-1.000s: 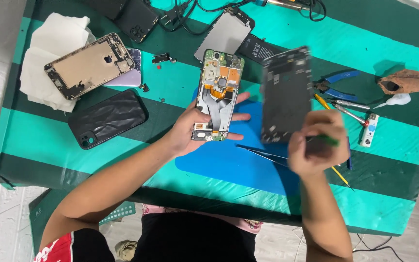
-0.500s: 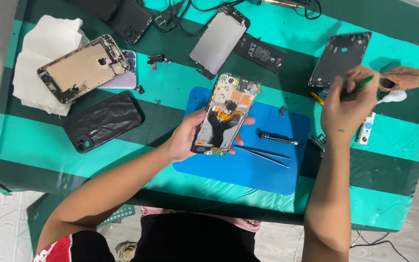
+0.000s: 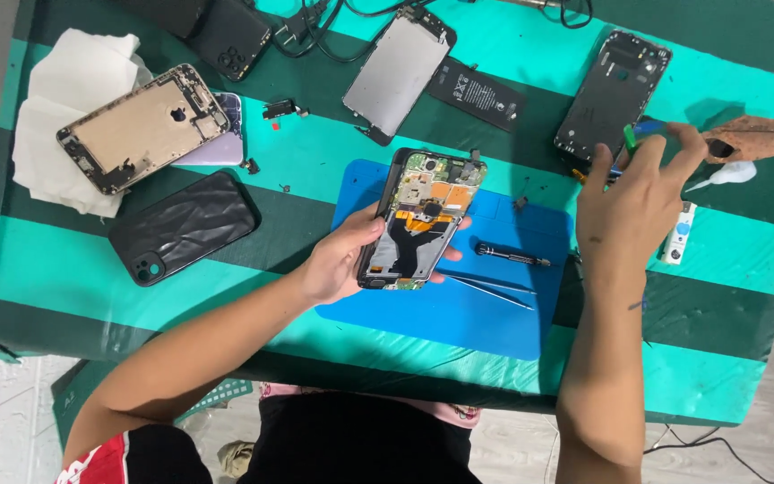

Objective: Inspecting and disassembling the internal components of a mobile phone using specialized repair tools.

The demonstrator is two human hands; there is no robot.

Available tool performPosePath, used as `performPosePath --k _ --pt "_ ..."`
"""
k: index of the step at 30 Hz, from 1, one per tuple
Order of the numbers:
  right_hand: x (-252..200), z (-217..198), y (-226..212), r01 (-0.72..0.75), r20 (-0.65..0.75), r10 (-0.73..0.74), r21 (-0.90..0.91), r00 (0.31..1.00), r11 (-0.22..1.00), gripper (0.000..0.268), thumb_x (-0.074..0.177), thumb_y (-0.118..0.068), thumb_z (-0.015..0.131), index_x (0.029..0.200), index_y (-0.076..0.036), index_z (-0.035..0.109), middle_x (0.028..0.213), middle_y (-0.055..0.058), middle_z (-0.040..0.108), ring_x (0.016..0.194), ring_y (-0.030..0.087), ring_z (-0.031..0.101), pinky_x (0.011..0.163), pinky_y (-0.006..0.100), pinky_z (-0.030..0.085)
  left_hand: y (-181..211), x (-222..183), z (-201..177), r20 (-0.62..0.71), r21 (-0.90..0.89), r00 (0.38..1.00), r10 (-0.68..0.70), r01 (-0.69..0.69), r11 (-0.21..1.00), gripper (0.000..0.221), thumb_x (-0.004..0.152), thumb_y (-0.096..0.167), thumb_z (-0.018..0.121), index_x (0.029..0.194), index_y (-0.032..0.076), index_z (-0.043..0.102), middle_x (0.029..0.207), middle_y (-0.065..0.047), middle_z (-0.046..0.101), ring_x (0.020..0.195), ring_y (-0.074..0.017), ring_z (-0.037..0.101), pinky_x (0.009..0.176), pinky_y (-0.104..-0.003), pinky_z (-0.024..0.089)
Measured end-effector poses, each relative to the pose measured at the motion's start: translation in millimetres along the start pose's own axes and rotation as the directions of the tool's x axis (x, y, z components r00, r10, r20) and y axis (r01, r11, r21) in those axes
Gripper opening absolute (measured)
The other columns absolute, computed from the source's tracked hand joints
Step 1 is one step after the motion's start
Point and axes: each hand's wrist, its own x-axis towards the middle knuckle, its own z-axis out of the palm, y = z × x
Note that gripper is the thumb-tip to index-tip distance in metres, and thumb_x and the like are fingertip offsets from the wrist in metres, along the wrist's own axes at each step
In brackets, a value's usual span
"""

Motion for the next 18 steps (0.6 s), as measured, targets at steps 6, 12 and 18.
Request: performPosePath --k 6,12,18 --pt "-10 9 -22 0.272 -0.134 -0.237 0.45 0.962 0.851 0.046 0.106 -0.008 0.079 0.077 -0.006 0.044 0.107 0.013 0.059 0.095 0.042 0.067 0.075 0.042 0.05 -4 0 17 -0.071 0.023 0.995 0.074 -0.073 0.997 0.058 0.106 0.029 0.053 0.152 -0.004 0.042 0.141 -0.037 0.056 0.129 -0.0544 0.058 0.1 -0.068 0.053" --pt "-43 28 -31 -0.169 0.232 -0.226 0.949 0.946 0.266 0.025 0.098 -0.022 0.069 0.102 0.002 0.066 0.095 0.018 0.068 0.071 0.019 0.059 0.057 0.03 0.05 -56 -12 -77 -0.182 -0.031 0.981 0.066 -0.073 0.997 0.054 0.102 0.012 0.051 0.154 -0.001 0.042 0.142 -0.038 0.054 0.124 -0.058 0.059 0.098 -0.073 0.052" --pt "-46 26 -39 -0.231 0.279 -0.24 0.95 0.93 0.209 0.014 0.094 0.007 0.07 0.088 0.005 0.058 0.052 0.01 0.044 0.048 0.013 0.042 0.048 0.023 0.033 -56 -17 -71 -0.378 0.236 0.92 0.099 -0.008 0.972 0.056 0.103 0.016 0.061 0.155 0.005 0.046 0.147 -0.025 0.057 0.136 -0.0418 0.056 0.111 -0.058 0.047"
